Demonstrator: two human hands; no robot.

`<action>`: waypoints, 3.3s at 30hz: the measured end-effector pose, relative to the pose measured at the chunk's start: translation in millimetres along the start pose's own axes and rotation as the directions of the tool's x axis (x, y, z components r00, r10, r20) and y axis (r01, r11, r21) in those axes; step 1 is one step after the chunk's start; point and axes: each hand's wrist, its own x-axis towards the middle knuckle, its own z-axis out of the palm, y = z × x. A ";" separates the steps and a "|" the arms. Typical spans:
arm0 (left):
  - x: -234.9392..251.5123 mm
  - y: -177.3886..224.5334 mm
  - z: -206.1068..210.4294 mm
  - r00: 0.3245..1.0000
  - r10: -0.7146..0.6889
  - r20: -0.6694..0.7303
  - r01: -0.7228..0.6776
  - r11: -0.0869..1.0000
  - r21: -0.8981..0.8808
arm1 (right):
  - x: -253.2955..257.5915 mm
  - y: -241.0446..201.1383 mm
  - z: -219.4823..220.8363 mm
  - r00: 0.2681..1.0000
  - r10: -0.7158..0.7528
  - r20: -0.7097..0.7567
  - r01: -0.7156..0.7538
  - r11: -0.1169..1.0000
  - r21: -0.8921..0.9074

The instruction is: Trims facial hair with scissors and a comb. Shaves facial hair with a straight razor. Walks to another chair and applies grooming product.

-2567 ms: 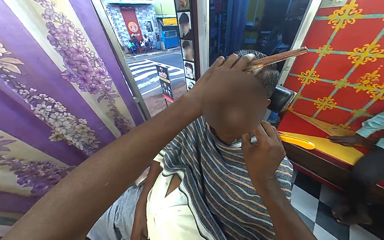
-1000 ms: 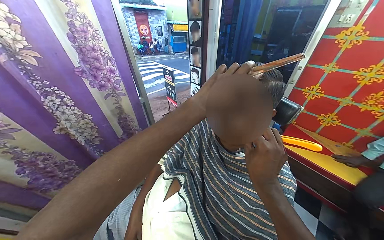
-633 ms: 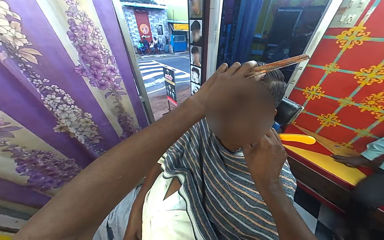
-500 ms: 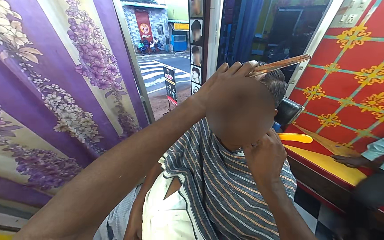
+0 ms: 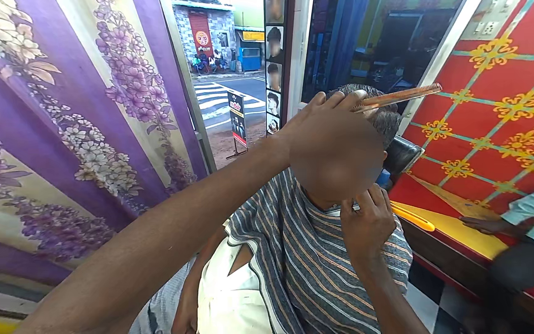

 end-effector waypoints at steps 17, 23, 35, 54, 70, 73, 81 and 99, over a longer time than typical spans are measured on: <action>-1.2 -6.4 6.4 0.994 0.087 -0.061 -0.086 0.996 0.008 | -4.4 -4.3 2.9 0.991 0.094 0.098 -0.100 0.994 0.050; -0.3 -6.1 6.3 0.995 0.083 -0.054 -0.083 0.997 -0.002 | -4.5 -5.7 3.7 0.989 0.100 0.107 -0.108 0.992 0.071; -0.9 -4.6 4.2 0.996 0.059 -0.066 -0.060 0.998 -0.012 | -9.2 1.2 3.8 0.997 0.074 0.012 -0.075 0.996 0.054; -60.3 -30.7 -12.2 0.813 -0.421 -0.404 0.197 0.850 -0.489 | -4.3 51.0 -80.1 0.997 0.081 -0.010 -0.077 0.977 0.200; -73.6 -8.0 -3.0 0.903 -0.365 -0.229 0.307 0.918 -0.251 | -49.8 35.8 -91.7 0.980 0.033 0.196 -0.084 0.961 0.263; -48.6 5.0 1.5 0.946 -0.274 -0.173 0.249 0.956 -0.152 | -33.4 13.3 -69.0 0.983 0.030 0.182 -0.068 0.975 0.210; -26.4 7.9 10.9 0.975 -0.218 -0.038 0.217 0.976 -0.024 | -24.4 -1.9 -23.5 0.982 0.026 0.186 -0.049 0.992 0.118; -18.5 4.2 25.2 0.980 -0.197 -0.040 0.196 0.980 -0.023 | -16.4 0.0 -8.3 0.993 0.012 0.120 -0.024 0.995 0.099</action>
